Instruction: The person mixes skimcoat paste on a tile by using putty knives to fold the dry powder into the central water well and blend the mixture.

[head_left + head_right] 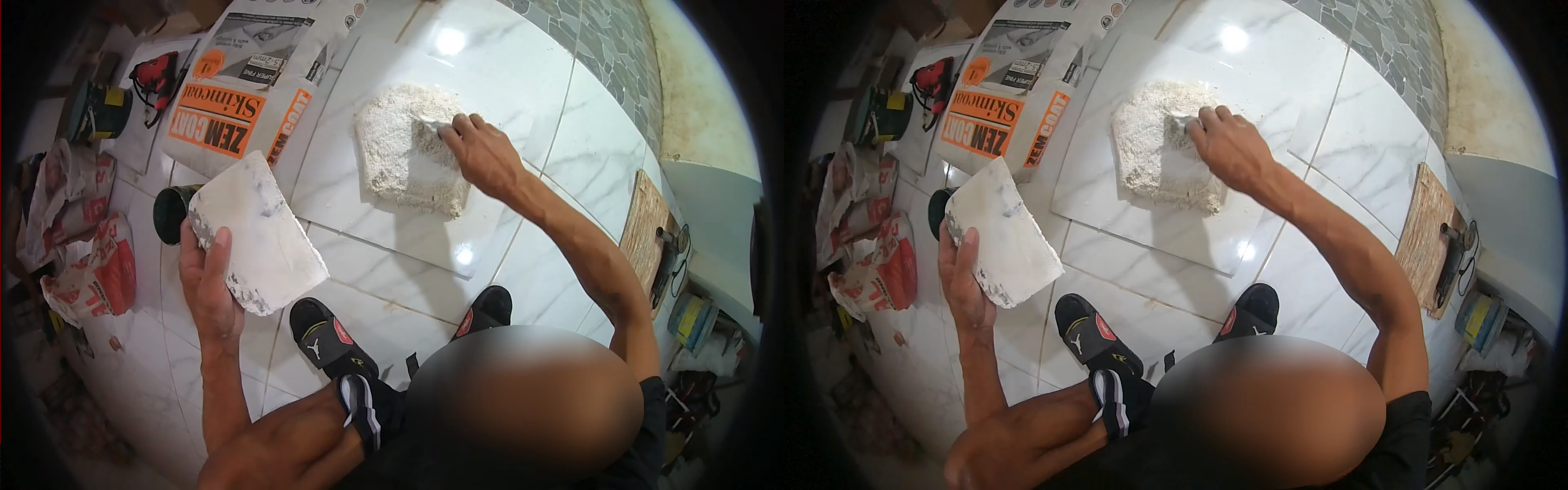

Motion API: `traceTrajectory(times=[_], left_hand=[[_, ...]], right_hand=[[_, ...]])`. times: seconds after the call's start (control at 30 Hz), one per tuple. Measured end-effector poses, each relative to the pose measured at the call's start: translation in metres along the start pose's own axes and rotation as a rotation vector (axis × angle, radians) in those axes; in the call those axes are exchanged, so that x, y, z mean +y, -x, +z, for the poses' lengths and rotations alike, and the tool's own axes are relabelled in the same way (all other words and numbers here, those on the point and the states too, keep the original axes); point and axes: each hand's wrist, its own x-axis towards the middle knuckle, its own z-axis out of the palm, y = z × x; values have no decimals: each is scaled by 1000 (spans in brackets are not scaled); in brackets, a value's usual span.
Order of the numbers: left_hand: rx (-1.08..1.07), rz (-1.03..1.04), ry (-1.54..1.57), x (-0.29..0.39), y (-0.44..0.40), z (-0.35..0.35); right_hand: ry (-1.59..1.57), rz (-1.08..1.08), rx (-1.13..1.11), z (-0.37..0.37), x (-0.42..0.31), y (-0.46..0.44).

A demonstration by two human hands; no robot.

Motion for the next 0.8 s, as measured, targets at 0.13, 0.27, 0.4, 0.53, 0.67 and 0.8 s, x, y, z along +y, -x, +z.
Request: traceTrajectory(times=[0.13,0.27,0.4,0.53,0.67,0.8], left_hand=[[-54,49,-221,19,-8,15],[-268,244,-600,49,-29,42],[-437,391,-854,53,-51,94],[-562,475,-936,18,-72,162],[-601,579,-916,-25,-74,213],[-569,631,-899,-43,-73,232]], right_hand=[[-114,151,45,-35,-6,2],[-498,624,-67,-75,19,-4],[-1173,686,127,-53,31,9],[-1299,736,223,-46,10,15],[-1117,773,250,-54,-4,16],[-1015,778,274,-51,-3,26]])
